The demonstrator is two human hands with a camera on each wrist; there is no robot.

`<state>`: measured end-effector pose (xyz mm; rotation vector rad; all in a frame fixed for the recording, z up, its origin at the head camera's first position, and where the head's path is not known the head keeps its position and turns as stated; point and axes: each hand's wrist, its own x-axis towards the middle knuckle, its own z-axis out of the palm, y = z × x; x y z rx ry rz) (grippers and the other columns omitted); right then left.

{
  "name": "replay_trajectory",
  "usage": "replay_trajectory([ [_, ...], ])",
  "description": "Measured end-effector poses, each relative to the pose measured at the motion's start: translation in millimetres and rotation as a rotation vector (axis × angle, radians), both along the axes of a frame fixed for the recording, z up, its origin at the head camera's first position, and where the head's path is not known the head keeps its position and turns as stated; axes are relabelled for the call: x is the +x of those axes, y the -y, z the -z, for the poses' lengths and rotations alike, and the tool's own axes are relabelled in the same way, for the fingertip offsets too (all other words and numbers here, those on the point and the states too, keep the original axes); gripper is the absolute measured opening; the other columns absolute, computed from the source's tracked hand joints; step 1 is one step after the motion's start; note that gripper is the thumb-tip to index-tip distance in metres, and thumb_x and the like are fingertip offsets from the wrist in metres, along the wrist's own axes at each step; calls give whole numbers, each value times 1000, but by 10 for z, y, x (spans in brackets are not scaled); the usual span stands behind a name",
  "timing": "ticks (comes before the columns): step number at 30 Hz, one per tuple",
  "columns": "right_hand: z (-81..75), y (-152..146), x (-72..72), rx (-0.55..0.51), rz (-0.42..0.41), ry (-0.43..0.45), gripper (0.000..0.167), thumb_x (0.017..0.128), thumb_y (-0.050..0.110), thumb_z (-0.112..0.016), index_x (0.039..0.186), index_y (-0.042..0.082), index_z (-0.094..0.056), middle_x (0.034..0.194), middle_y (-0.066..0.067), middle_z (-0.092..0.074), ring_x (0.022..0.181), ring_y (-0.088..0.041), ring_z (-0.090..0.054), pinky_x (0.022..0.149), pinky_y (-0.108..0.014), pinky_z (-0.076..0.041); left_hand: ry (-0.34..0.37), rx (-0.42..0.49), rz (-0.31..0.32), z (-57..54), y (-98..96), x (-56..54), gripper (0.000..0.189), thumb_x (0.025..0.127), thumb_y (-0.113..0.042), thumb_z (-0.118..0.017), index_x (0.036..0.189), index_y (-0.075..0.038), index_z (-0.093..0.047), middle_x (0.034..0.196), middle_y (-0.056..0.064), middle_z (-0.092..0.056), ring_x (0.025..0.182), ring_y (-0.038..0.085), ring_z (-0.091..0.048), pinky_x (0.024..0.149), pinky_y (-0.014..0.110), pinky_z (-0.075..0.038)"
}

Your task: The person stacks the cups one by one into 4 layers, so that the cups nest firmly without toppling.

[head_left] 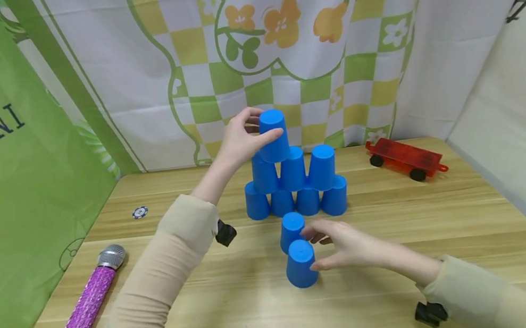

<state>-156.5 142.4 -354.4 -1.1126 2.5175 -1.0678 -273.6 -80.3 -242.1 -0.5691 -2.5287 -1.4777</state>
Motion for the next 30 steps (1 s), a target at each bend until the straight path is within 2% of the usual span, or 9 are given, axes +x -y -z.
replay_trajectory([
  [8,43,98,15,-7,-3,26,46,77,19,-77,113,0,-57,110,-13,-65,99,-26,-64,85,-41,-56,22,19,-14,39,-5,-25,51,83,-36,-71,125,-12,-52,121,9,-59,109,24,-56,91,39,-50],
  [15,78,152,29,-28,8,41,42,77,18,-78,110,1,-58,108,-12,-64,99,-27,-65,84,-42,-56,7,2,-11,53,-20,-39,51,83,-36,-71,124,-11,-53,121,9,-59,109,23,-56,92,38,-50],
  [23,127,168,33,-21,27,36,44,76,19,-79,110,2,-58,109,-12,-64,100,-26,-64,84,-37,-56,14,-4,-14,55,-47,-58,52,83,-37,-71,124,-12,-52,121,9,-59,110,25,-56,92,39,-50],
  [30,79,136,42,-38,42,30,42,76,20,-78,110,4,-59,108,-10,-65,100,-24,-64,86,-41,-56,29,-6,-18,65,-42,-51,53,83,-37,-71,126,-12,-51,122,9,-58,110,24,-56,92,40,-50],
])
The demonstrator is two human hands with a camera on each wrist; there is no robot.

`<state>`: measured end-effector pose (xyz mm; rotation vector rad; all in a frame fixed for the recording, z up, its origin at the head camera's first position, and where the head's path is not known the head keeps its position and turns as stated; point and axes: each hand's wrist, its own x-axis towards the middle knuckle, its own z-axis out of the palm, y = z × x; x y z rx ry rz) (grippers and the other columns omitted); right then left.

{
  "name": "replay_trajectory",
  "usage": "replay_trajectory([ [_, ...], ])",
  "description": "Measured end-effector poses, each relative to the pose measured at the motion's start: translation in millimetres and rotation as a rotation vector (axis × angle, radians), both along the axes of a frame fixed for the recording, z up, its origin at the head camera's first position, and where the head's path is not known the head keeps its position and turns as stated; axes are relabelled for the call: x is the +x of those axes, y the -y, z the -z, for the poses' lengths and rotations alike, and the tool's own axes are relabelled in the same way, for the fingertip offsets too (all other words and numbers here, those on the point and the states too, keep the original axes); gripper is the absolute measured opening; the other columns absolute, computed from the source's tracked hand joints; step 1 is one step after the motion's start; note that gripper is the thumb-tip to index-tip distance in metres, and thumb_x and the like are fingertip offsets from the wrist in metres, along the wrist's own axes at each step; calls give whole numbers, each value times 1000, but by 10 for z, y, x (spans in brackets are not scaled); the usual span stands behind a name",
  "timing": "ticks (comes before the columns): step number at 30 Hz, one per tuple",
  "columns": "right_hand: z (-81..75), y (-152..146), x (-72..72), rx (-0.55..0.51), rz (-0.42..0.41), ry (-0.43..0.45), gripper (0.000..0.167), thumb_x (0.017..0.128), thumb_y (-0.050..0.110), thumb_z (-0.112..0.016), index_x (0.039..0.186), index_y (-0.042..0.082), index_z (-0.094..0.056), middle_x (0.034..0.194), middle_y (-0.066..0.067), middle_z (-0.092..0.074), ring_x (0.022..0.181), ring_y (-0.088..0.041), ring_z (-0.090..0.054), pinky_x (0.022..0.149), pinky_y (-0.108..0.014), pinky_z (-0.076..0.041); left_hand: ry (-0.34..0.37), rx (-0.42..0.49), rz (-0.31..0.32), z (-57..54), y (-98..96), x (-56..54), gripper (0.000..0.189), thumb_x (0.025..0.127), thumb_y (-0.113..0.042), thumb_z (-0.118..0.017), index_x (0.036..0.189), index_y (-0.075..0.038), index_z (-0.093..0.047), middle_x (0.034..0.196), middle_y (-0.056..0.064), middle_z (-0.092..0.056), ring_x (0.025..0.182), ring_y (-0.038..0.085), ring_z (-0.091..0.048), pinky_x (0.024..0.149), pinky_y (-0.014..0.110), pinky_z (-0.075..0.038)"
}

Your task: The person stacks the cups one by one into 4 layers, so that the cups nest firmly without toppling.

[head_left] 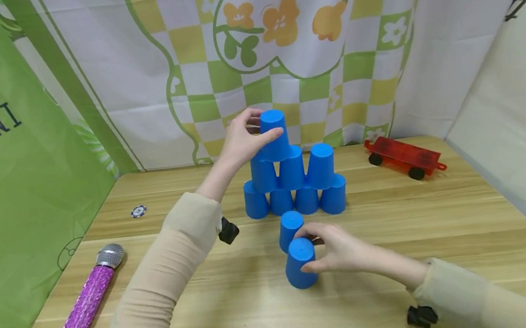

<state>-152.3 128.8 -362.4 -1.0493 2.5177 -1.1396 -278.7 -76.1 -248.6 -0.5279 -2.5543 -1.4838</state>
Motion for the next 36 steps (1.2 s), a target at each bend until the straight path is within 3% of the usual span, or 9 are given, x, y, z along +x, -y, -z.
replay_trajectory([
  [11,-213,-203,-11,-13,26,-32,44,77,21,-77,114,4,-58,112,-11,-64,102,-27,-63,87,-46,-54,8,-1,0,41,83,14,60,81,-37,-72,132,-13,-49,126,9,-57,114,24,-55,95,38,-49],
  [18,-415,-419,-44,23,136,-109,44,78,22,-76,115,4,-57,110,-10,-64,101,-26,-63,87,-47,-54,37,-5,-43,95,316,86,66,80,-41,-73,135,-15,-47,129,9,-55,117,24,-55,96,39,-50],
  [26,-742,-678,-143,2,294,-160,44,82,17,-73,119,1,-56,112,-15,-62,99,-28,-62,86,-46,-54,36,86,-68,113,605,297,62,81,-34,-74,133,-13,-47,130,12,-54,118,29,-55,97,41,-49],
  [33,-953,-847,-268,-25,417,-188,48,85,21,-70,125,1,-52,121,-19,-57,107,-37,-60,90,-51,-50,42,100,-53,283,760,462,60,82,-31,-73,133,-11,-47,130,12,-53,116,27,-56,96,41,-50],
  [36,-1030,-852,-322,-34,469,-183,49,86,24,-69,126,2,-52,122,-18,-57,108,-36,-60,88,-44,-53,32,120,-52,358,776,536,56,83,-29,-72,130,-9,-49,127,11,-56,115,28,-57,94,40,-51],
])
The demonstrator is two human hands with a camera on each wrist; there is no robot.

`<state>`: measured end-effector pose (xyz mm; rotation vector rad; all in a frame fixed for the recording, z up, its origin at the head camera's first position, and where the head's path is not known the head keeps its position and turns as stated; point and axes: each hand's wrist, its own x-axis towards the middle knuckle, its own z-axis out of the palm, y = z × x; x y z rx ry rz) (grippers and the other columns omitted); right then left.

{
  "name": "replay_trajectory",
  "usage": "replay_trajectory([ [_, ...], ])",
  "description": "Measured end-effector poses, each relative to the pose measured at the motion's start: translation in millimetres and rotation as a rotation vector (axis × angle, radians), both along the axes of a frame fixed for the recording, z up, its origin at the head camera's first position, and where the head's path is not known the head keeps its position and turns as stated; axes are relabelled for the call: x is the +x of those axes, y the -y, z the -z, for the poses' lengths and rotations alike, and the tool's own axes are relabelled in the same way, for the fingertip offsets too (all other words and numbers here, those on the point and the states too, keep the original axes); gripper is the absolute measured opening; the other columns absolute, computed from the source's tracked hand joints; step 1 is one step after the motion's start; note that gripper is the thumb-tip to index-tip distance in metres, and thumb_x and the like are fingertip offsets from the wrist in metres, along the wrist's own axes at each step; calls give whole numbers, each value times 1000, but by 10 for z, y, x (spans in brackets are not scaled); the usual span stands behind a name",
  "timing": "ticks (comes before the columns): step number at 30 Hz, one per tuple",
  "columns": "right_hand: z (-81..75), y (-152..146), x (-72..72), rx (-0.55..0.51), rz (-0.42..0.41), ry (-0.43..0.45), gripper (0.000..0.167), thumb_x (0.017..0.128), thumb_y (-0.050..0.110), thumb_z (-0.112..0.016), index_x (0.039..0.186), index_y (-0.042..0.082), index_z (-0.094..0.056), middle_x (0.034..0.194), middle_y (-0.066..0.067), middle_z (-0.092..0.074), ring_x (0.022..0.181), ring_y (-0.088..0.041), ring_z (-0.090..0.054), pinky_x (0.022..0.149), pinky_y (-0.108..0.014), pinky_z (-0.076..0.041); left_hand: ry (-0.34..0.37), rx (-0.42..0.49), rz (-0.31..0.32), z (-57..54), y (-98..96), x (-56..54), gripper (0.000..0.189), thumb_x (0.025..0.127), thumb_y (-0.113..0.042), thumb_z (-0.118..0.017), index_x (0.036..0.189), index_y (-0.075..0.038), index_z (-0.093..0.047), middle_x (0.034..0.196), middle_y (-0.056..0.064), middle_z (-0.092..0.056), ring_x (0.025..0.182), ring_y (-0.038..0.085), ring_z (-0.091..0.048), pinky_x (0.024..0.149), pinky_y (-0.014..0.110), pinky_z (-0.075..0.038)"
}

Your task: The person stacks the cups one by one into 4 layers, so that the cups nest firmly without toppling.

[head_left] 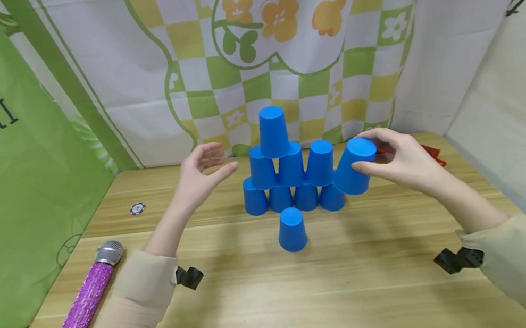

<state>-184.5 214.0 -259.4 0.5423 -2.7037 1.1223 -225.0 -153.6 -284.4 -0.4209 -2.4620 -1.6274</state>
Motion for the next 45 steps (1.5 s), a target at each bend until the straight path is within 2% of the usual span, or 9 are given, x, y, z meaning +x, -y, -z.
replay_trajectory([
  [4,-120,42,-100,-12,45,3,50,86,27,-69,127,5,-53,122,-15,-59,107,-32,-61,81,-16,-52,-3,58,-5,90,-9,112,50,83,-24,-73,126,-7,-53,122,12,-58,111,28,-59,92,38,-53],
  [5,-151,56,-129,-18,45,2,50,86,27,-69,128,5,-52,122,-16,-59,107,-33,-61,81,-16,-52,-1,65,-4,117,-13,140,49,83,-24,-73,125,-8,-53,121,12,-59,111,27,-59,92,37,-53],
  [7,-216,90,-186,-21,44,0,52,86,28,-68,129,5,-51,123,-17,-58,107,-34,-61,82,-21,-54,13,67,2,181,-25,193,49,82,-25,-73,124,-9,-54,120,10,-59,110,25,-59,93,36,-53],
  [11,-333,166,-296,-24,38,3,56,87,32,-66,133,5,-48,127,-21,-56,110,-39,-59,89,-50,-52,43,66,33,308,-72,268,48,83,-26,-73,124,-10,-55,121,8,-59,112,23,-58,95,36,-51],
  [12,-359,189,-320,-21,39,6,57,88,33,-65,134,5,-47,127,-20,-56,111,-38,-58,90,-52,-51,54,63,36,333,-88,284,48,83,-26,-73,124,-10,-55,122,9,-59,112,23,-58,96,38,-51],
  [22,-446,420,-604,-22,19,9,59,87,36,-65,133,4,-48,126,-18,-57,113,-32,-55,94,-49,-48,198,-38,41,556,-271,412,61,81,-34,-74,131,-9,-50,131,14,-55,122,34,-52,101,50,-45],
  [31,-421,564,-770,-8,-5,50,59,88,30,-65,134,0,-45,129,-23,-54,117,-37,-53,98,-51,-46,217,-32,126,815,-510,445,60,80,-30,-75,131,-9,-50,130,11,-57,123,32,-52,102,53,-42],
  [37,-359,600,-843,-27,1,70,57,88,30,-66,132,1,-47,128,-22,-54,117,-35,-53,98,-50,-46,235,-31,207,912,-639,440,67,80,-31,-75,134,-3,-46,134,18,-52,124,36,-50,102,52,-43],
  [45,-308,640,-880,-30,-3,79,56,88,31,-66,133,2,-47,127,-22,-55,116,-36,-53,98,-51,-46,231,-60,257,1027,-749,410,67,79,-34,-75,132,-5,-46,131,12,-54,120,31,-53,99,53,-46],
])
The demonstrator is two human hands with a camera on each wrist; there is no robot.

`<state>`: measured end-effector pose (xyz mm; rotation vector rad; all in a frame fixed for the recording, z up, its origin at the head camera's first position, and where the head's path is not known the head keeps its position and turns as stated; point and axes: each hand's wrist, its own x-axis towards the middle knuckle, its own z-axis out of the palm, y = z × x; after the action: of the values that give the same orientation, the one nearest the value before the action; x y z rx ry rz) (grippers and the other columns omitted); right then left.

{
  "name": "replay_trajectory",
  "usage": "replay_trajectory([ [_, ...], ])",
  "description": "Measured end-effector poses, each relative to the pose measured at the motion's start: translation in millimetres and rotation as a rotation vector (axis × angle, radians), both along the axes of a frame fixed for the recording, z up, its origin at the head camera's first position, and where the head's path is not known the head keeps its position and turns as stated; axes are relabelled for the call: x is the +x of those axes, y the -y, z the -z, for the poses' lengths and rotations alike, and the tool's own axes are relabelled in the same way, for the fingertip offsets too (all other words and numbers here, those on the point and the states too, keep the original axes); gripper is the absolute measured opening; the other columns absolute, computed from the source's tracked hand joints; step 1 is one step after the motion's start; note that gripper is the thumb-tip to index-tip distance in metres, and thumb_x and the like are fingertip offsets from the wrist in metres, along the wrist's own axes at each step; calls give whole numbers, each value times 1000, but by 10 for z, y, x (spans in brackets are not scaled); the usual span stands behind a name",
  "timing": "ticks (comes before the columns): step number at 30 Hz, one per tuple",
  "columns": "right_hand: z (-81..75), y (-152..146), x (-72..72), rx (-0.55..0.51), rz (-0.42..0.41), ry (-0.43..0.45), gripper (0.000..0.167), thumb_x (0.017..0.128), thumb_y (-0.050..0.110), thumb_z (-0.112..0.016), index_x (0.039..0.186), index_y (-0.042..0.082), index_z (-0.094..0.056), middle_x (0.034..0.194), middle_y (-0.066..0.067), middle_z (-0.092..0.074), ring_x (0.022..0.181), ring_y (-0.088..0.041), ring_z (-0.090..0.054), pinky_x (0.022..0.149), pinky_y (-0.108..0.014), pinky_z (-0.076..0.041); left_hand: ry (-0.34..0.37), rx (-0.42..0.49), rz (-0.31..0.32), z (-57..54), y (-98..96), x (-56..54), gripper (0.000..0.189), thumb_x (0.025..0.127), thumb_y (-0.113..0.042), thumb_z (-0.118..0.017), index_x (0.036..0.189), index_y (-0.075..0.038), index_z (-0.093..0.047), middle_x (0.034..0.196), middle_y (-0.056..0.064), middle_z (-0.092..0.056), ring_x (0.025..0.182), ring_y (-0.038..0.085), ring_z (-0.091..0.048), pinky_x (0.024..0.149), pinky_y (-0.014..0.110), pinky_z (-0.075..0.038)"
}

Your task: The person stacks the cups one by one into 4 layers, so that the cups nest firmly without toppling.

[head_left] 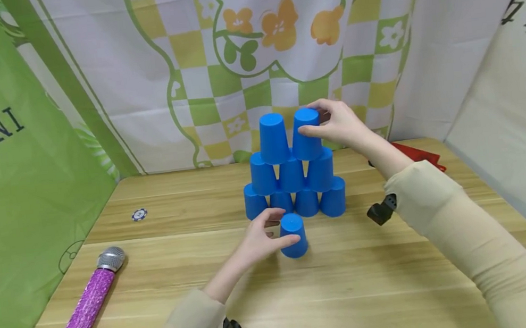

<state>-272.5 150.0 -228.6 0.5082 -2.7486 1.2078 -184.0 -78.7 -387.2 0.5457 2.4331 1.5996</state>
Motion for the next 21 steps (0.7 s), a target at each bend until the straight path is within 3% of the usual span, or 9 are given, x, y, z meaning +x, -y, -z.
replay_trajectory([
  [8,13,27,-3,-14,8,2,57,88,31,-66,132,1,-47,127,-22,-55,116,-35,-54,99,-50,-46,-7,-29,25,50,-77,-7,62,79,-28,-76,129,-7,-47,127,13,-55,116,32,-54,95,51,-48],
  [21,27,37,10,10,24,-2,60,87,31,-66,134,0,-44,130,-22,-52,118,-36,-51,100,-52,-44,-35,-33,5,110,-100,-36,54,81,-19,-74,125,-4,-47,123,15,-55,113,32,-57,92,44,-52],
])
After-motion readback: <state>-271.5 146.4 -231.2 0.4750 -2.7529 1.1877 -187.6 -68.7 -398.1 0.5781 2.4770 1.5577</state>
